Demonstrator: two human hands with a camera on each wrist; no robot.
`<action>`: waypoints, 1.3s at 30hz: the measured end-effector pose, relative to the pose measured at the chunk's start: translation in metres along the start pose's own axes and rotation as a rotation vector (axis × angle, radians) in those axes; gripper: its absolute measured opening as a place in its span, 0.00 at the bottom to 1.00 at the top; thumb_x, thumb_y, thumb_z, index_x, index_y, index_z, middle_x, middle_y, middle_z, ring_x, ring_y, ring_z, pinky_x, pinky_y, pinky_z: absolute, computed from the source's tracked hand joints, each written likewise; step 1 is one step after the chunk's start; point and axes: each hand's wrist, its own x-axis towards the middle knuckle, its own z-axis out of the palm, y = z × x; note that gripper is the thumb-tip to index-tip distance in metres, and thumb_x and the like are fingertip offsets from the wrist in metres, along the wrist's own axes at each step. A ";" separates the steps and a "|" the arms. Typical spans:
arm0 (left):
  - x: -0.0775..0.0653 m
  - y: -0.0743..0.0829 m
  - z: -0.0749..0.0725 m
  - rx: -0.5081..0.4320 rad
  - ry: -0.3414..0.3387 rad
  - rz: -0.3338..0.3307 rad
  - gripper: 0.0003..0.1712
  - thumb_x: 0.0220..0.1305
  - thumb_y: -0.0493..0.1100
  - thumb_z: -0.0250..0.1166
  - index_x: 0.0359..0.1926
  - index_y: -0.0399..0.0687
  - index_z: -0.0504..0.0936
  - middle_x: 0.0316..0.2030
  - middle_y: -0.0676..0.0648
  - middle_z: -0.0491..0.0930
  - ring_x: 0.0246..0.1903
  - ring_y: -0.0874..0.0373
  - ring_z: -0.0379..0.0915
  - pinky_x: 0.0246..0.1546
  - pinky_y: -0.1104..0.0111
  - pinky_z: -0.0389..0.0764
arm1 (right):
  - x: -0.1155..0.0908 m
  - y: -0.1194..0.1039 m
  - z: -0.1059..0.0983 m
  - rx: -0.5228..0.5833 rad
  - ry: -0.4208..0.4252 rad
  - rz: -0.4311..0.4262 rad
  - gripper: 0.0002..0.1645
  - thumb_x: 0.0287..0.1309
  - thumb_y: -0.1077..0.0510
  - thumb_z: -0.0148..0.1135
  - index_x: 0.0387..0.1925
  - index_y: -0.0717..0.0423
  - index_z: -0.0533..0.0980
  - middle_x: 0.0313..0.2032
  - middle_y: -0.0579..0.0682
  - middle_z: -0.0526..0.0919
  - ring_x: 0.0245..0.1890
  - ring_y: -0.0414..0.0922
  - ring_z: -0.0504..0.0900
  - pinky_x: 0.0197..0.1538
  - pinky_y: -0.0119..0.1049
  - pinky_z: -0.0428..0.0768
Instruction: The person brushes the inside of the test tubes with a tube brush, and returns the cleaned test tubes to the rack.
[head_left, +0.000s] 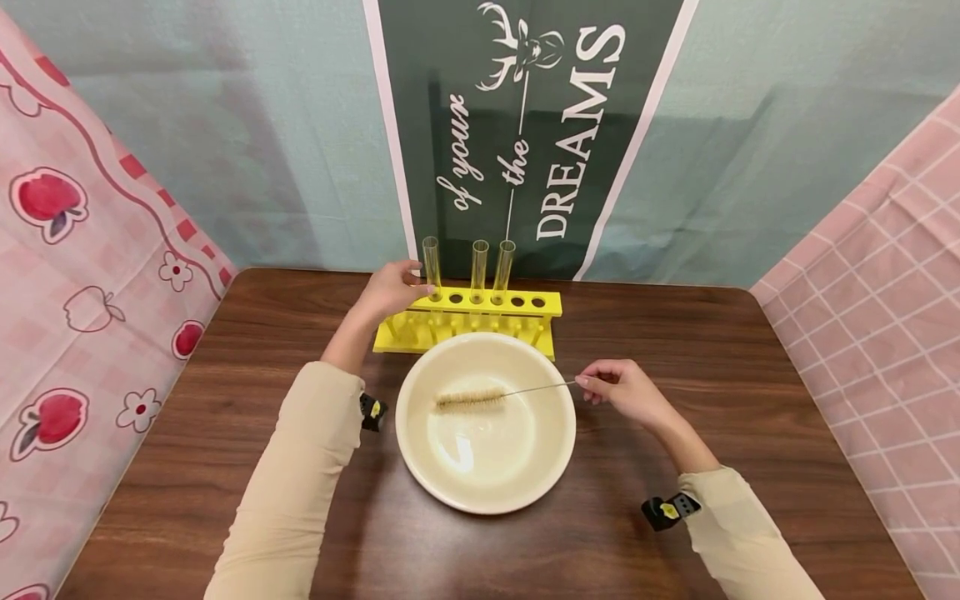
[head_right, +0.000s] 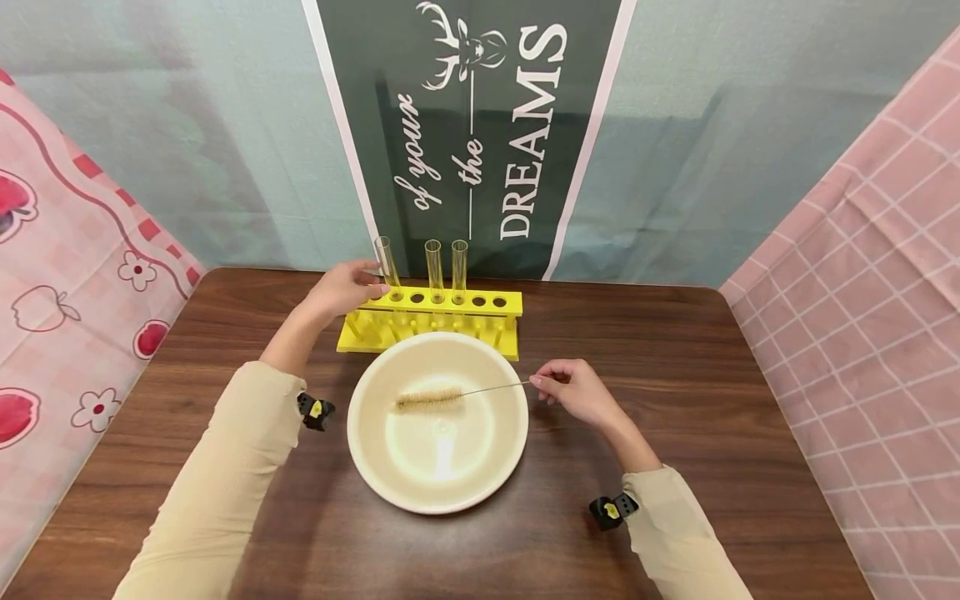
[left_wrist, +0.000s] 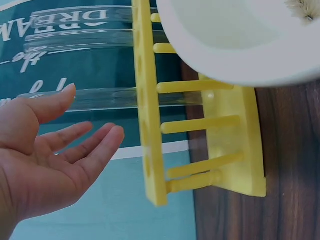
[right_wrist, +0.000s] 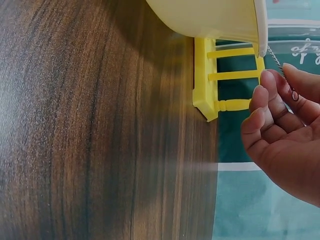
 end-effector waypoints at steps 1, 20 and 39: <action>0.003 0.000 0.001 -0.008 0.006 -0.010 0.33 0.63 0.45 0.58 0.65 0.40 0.60 0.54 0.36 0.69 0.52 0.44 0.66 0.50 0.55 0.70 | 0.000 0.000 0.000 -0.004 -0.003 -0.003 0.14 0.57 0.57 0.60 0.34 0.68 0.77 0.24 0.53 0.77 0.26 0.46 0.75 0.32 0.47 0.78; 0.025 -0.001 0.023 -0.050 0.087 -0.031 0.06 0.60 0.37 0.60 0.38 0.38 0.76 0.47 0.41 0.74 0.50 0.47 0.68 0.44 0.60 0.73 | -0.003 -0.005 0.000 -0.001 -0.009 -0.004 0.14 0.57 0.60 0.59 0.36 0.70 0.76 0.25 0.54 0.77 0.27 0.48 0.75 0.31 0.40 0.78; 0.007 0.023 0.006 -0.093 0.132 0.180 0.17 0.64 0.39 0.56 0.53 0.41 0.74 0.46 0.39 0.75 0.46 0.48 0.69 0.46 0.59 0.71 | -0.001 0.000 0.000 -0.020 -0.005 -0.022 0.13 0.57 0.58 0.60 0.34 0.68 0.77 0.23 0.52 0.77 0.25 0.46 0.75 0.31 0.44 0.77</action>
